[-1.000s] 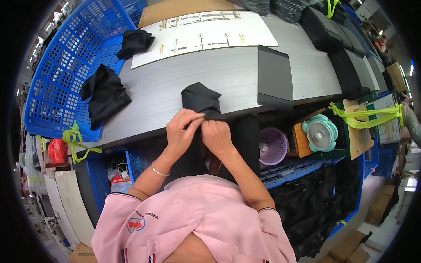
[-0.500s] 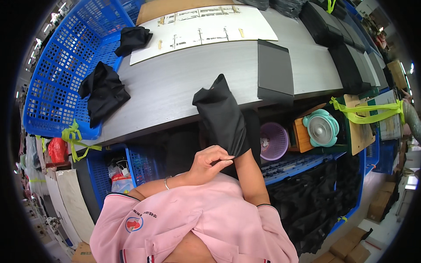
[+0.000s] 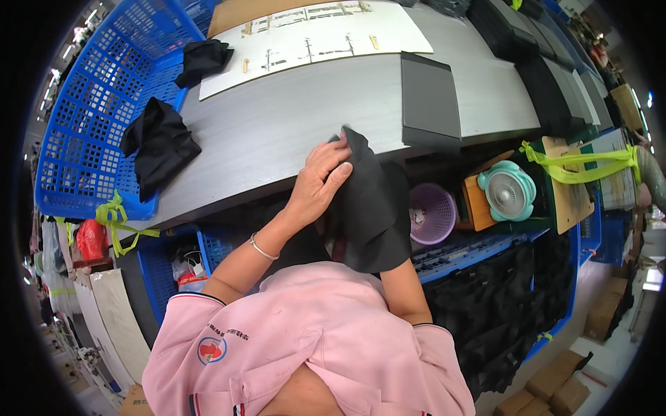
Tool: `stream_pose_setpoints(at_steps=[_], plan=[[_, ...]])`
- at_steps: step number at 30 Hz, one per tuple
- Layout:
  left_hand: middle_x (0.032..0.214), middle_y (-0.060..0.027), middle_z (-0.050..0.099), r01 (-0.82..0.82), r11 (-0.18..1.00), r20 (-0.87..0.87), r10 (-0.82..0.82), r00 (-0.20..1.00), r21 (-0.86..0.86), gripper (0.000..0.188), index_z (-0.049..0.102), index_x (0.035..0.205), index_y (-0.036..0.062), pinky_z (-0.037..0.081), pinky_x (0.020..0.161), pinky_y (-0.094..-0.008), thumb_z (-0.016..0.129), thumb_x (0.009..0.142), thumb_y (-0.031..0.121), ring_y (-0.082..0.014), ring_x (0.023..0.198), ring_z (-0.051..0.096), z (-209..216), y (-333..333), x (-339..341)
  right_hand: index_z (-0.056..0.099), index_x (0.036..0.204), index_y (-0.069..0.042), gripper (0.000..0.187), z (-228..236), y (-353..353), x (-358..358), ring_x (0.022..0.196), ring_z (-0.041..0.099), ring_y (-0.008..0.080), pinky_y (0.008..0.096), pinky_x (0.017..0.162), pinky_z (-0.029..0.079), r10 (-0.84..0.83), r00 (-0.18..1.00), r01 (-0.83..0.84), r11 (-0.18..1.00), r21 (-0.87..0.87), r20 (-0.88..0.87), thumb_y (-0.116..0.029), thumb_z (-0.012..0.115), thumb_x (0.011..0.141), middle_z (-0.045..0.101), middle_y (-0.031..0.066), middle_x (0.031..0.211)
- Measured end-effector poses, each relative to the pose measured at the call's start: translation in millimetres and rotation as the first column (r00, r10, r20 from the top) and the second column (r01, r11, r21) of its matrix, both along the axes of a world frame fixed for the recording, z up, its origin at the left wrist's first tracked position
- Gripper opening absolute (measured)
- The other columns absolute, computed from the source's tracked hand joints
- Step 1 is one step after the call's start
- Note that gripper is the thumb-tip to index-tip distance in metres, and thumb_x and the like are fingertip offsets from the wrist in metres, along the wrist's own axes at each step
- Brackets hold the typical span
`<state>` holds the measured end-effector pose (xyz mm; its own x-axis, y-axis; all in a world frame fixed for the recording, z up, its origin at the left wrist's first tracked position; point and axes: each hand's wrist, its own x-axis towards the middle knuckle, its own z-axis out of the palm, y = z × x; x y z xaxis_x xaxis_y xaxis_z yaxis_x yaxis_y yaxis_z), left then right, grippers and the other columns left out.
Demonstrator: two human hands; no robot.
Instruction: Inspecting, folding, and packaging black fabric sleeves into cardboard boxes.
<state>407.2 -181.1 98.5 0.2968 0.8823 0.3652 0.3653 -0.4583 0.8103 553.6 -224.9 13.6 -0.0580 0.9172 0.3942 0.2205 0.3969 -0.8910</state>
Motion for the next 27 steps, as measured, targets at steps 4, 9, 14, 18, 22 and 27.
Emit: stream_pose_setpoints(at_steps=[4, 9, 14, 18, 22, 27], plan=[[0.134, -0.0224, 0.058, 0.104, 0.816, -0.141, -0.221, 0.965, -0.569, 0.044, 0.058, 0.130, -0.0011, 0.034, 0.114, -0.0422, 0.062, 0.098, 0.028, -0.0351, 0.134, 0.047, 14, 7, -7, 0.060, 0.117, -0.002, 0.026, -3, 12, -3, 0.105, 0.061, 0.0280, 0.0360, 0.091, 0.048, -0.048, 0.993, 0.039, 0.995, -0.090, -0.107, -0.012, 0.056, 0.093, 0.062, 0.0177, 0.115], [0.158, -0.0282, 0.018, -0.124, 0.988, 0.132, 0.112, 0.985, 0.088, 0.095, 0.034, 0.148, -0.0018, 0.025, 0.117, -0.0504, 0.083, 0.078, 0.041, -0.0463, 0.146, 0.021, -7, -40, 18, 0.059, 0.121, -0.001, 0.029, -3, 47, 4, 0.109, 0.060, 0.0275, 0.0351, 0.094, 0.047, -0.106, 0.966, 0.068, 0.984, -0.163, -0.237, -0.012, 0.055, 0.095, 0.061, 0.0182, 0.119], [0.154, -0.0190, 0.034, -0.069, 0.973, 0.030, 0.064, 0.998, 0.221, 0.072, 0.056, 0.132, 0.0053, 0.034, 0.113, -0.0472, 0.088, 0.072, 0.029, -0.0374, 0.141, 0.034, -20, -83, 28, 0.058, 0.125, -0.001, 0.031, -6, 34, 16, 0.114, 0.059, 0.0271, 0.0341, 0.098, 0.046, -0.131, 0.923, 0.051, 0.974, -0.222, -0.361, -0.013, 0.054, 0.097, 0.061, 0.0187, 0.124], [0.092, -0.0039, 0.068, 0.078, 0.934, 0.456, 0.097, 0.885, -0.350, 0.011, 0.066, 0.103, 0.0011, 0.050, 0.086, -0.0282, 0.065, 0.092, 0.003, -0.0129, 0.091, 0.064, -12, -67, 12, 0.058, 0.128, 0.000, 0.033, -8, 22, 14, 0.117, 0.059, 0.0268, 0.0334, 0.101, 0.045, -0.108, 0.887, -0.013, 0.966, -0.259, -0.449, -0.013, 0.053, 0.098, 0.060, 0.0192, 0.127], [0.087, 0.0045, 0.056, -0.139, 0.846, 0.536, 0.443, 0.719, -0.514, 0.011, 0.062, 0.103, -0.0014, 0.043, 0.072, -0.0201, 0.054, 0.098, 0.005, -0.0033, 0.080, 0.048, -7, -20, 1, 0.057, 0.131, 0.000, 0.035, -11, 56, -23, 0.120, 0.058, 0.0264, 0.0326, 0.103, 0.045, -0.099, 0.838, -0.072, 0.955, -0.289, -0.537, -0.013, 0.052, 0.100, 0.060, 0.0196, 0.131], [0.082, 0.0010, 0.063, -0.079, 0.935, 0.722, 0.320, 0.614, -0.347, 0.018, 0.066, 0.099, -0.0022, 0.045, 0.067, -0.0227, 0.058, 0.100, 0.014, -0.0047, 0.075, 0.052, -37, 56, -31, 0.056, 0.123, 0.006, 0.030, 64, -3, -46, 0.121, 0.053, 0.0333, 0.0359, 0.104, 0.040, 0.112, 0.994, -0.103, 0.926, -0.364, 0.005, -0.013, 0.052, 0.101, 0.056, 0.0203, 0.129]])
